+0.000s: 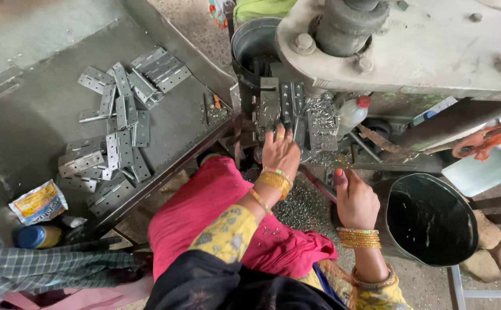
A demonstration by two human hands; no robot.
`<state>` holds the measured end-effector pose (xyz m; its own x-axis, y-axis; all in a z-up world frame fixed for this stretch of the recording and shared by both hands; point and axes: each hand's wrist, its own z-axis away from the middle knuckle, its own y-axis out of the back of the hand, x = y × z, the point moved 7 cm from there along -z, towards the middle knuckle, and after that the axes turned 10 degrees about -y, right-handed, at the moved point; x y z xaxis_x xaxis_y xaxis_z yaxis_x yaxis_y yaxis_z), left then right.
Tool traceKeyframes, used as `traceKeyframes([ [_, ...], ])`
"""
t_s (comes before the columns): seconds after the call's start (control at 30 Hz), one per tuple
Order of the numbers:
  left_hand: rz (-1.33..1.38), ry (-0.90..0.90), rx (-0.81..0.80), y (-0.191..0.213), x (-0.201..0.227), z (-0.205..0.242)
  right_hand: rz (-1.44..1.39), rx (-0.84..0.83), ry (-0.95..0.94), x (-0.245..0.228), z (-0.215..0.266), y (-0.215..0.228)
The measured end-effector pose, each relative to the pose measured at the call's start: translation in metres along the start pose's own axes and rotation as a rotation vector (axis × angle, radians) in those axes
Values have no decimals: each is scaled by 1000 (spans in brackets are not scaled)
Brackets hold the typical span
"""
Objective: The person repeatedly picks up metal hinge pieces from a metal tray, places them into a press machine, and operates the lever to process them. The person then removes the processed pieces and places them into a bucket. This cycle continues throughout the clip.
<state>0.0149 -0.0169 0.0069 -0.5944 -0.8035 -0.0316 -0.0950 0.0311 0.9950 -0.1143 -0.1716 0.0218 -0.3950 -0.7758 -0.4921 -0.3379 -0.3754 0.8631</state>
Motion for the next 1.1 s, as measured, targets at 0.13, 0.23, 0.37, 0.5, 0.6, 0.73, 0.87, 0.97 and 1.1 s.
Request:
traceKeyframes([
  [0.13,-41,47,-18,6,-4,-19,67,-90,-124,28,2,-28],
  [0.23,-29,61,-18,0,-1,-18,187,-178,-212,53,24,-63],
  [0.37,-6,73,130,-1,-13,-2,265,-476,-271,81,39,-116],
  [0.5,89,76,-20,-6,-19,-9,210,-434,-229,104,6,-120],
  [0.6,94,76,-33,-10,-15,-5,249,-397,-233,128,16,-137],
  [0.73,124,103,4,-5,-16,-6,215,-481,-309,148,37,-171],
  [0.87,107,72,-97,-5,-18,-12,127,-543,-398,148,28,-160],
  [0.97,-26,72,-136,-6,-24,-26,217,-408,-271,116,13,-125],
  [1.1,20,130,-29,-9,-25,-40,282,-444,-242,77,25,-109],
])
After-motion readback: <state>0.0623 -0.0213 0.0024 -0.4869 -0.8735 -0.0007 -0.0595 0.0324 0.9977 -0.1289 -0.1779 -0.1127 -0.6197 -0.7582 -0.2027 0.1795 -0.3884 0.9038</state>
